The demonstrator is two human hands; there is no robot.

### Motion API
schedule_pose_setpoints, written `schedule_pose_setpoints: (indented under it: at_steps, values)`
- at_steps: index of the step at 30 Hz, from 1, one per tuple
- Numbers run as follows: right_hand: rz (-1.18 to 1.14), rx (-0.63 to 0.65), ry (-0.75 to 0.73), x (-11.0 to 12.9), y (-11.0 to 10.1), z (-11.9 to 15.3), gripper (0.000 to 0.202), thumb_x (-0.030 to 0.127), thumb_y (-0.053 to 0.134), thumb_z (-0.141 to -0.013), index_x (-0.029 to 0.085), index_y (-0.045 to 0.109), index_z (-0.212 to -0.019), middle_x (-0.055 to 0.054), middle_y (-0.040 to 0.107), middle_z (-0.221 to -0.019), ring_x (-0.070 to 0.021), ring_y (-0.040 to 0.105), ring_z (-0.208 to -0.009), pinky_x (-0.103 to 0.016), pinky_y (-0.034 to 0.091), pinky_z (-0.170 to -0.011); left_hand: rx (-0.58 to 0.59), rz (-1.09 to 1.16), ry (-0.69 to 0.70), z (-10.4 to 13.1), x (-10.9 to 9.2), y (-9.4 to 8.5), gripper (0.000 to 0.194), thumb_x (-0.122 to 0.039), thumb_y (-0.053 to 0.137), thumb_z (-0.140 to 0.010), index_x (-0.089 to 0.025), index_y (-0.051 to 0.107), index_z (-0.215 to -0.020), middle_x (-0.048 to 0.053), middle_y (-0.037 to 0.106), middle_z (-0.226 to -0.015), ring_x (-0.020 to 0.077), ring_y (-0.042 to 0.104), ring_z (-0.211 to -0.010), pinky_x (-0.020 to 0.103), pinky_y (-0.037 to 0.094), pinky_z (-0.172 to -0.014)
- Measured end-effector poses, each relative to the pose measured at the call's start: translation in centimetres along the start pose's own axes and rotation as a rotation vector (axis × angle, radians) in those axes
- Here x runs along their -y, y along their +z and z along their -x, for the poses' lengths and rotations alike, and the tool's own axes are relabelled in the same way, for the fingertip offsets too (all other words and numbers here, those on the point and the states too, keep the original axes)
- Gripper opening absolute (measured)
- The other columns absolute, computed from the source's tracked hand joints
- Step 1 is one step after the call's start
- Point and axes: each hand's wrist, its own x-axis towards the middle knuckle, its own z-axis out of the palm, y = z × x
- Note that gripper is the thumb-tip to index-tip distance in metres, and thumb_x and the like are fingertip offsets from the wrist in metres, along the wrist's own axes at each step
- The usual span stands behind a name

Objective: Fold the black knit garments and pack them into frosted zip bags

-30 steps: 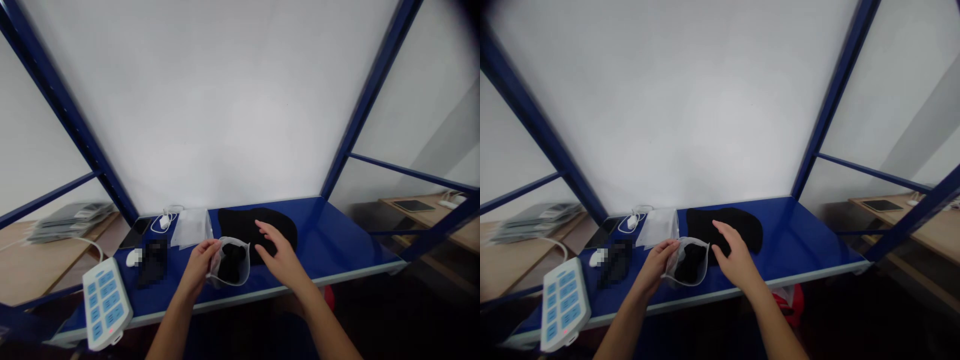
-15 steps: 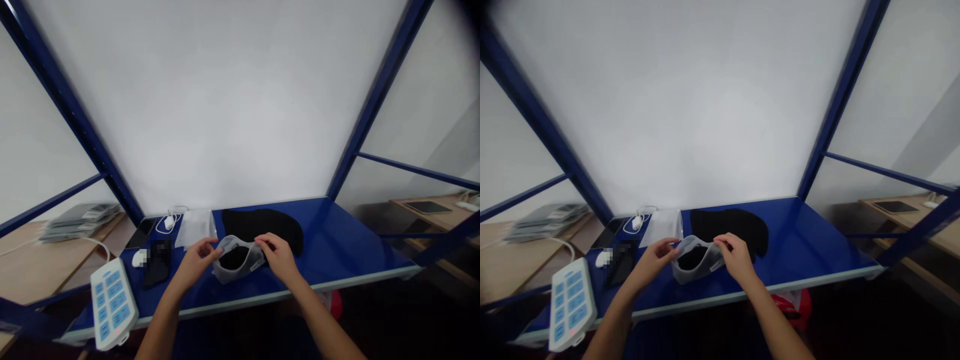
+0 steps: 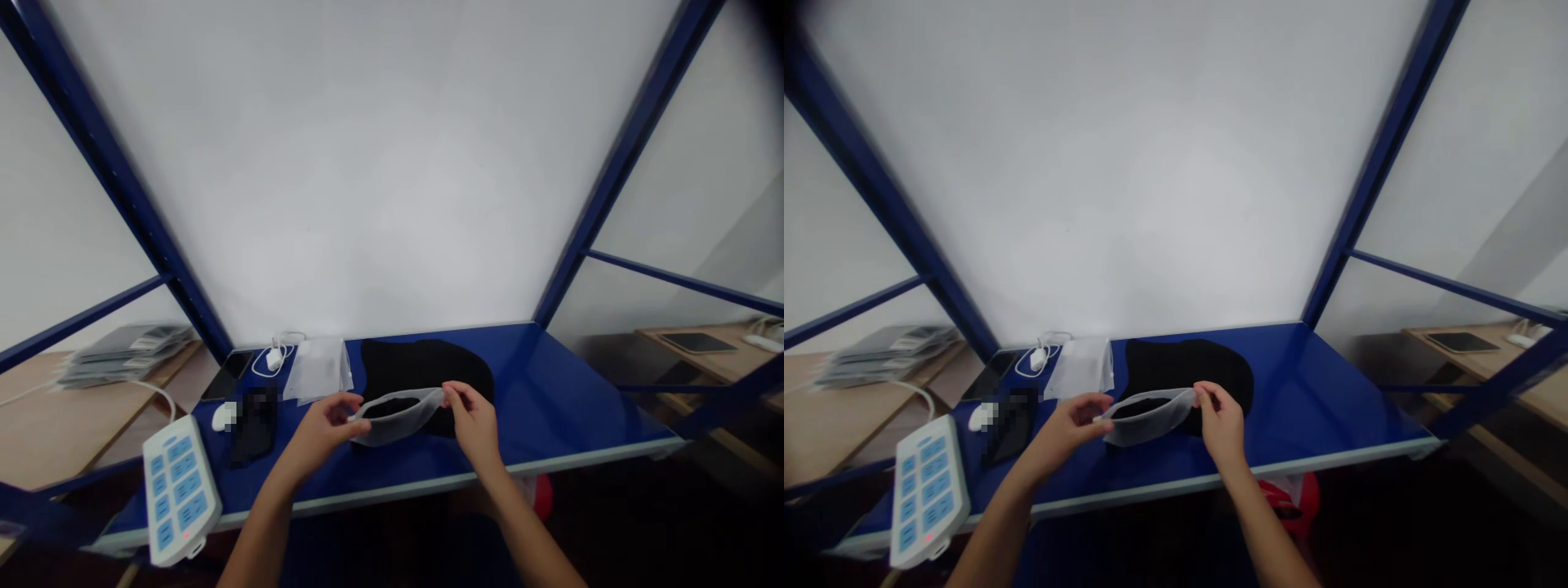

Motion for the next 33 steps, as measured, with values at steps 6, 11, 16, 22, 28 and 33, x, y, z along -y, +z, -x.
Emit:
schedule_pose_setpoints:
  at_steps: [6,11,16,22,28,33]
  values:
    - [0.038,0.098,0.030,0.1,-1.7,-0.6,0.029,0.045,0.060,-0.087,0.018,0.072,-0.093,-0.007,0.073,-0.082,-0.0237,0.068,-0.077,-0.035,0.053,-0.073,-0.124,0.017,0.125,0.1,2.4,0.6,0.023,-0.041,0.074,-0.075,-0.019,0.076,-0.079,0.008,0.072,-0.086,0.0236,0.065,-0.083,0.032,0.049,-0.080]
    - [0.139,0.122,-0.127,0.0,-2.4,-1.4,0.024,0.040,0.058,-0.090,0.020,0.072,-0.088,-0.007,0.073,-0.091,-0.0243,0.066,-0.087,-0.036,0.050,-0.082,-0.160,-0.013,0.208,-0.2,2.5,0.3,0.026,-0.045,0.068,-0.081,-0.021,0.078,-0.080,0.008,0.072,-0.103,0.0261,0.064,-0.099,0.032,0.047,-0.093]
    - [0.271,0.057,-0.308,2.0,-0.7,-1.0,0.024,0.037,0.056,-0.092,0.023,0.070,-0.105,-0.010,0.068,-0.112,-0.0270,0.060,-0.109,-0.045,0.044,-0.099,-0.314,0.021,0.171,-0.4,3.4,1.5,0.026,-0.044,0.068,-0.081,-0.020,0.078,-0.084,0.006,0.075,-0.090,0.0245,0.067,-0.092,0.031,0.049,-0.089]
    - [0.486,0.414,-0.582,8.0,4.9,1.2,0.025,0.031,0.062,-0.090,0.037,0.068,-0.114,-0.001,0.068,-0.120,-0.0292,0.055,-0.118,-0.066,0.006,-0.116,-0.474,0.027,0.157,0.4,3.4,3.4,0.022,-0.040,0.075,-0.076,-0.021,0.078,-0.086,0.005,0.076,-0.092,0.0258,0.067,-0.092,0.032,0.049,-0.089]
    - [0.475,0.584,-0.644,9.5,6.2,0.1,0.013,0.028,0.060,-0.092,0.033,0.070,-0.098,0.003,0.073,-0.092,-0.0235,0.059,-0.100,-0.067,-0.004,-0.115,-0.383,-0.040,0.293,1.3,1.7,2.8,0.017,-0.038,0.070,-0.081,-0.023,0.078,-0.079,0.005,0.074,-0.084,0.0231,0.066,-0.082,0.031,0.050,-0.080]
    - [0.465,0.634,-0.731,9.6,5.9,0.0,0.014,0.020,0.059,-0.090,0.031,0.068,-0.091,0.005,0.072,-0.088,-0.0201,0.058,-0.100,-0.063,-0.003,-0.117,-0.345,-0.012,0.241,1.6,1.3,2.9,0.016,-0.039,0.072,-0.078,-0.024,0.079,-0.075,0.006,0.075,-0.083,0.0248,0.067,-0.081,0.032,0.051,-0.079]
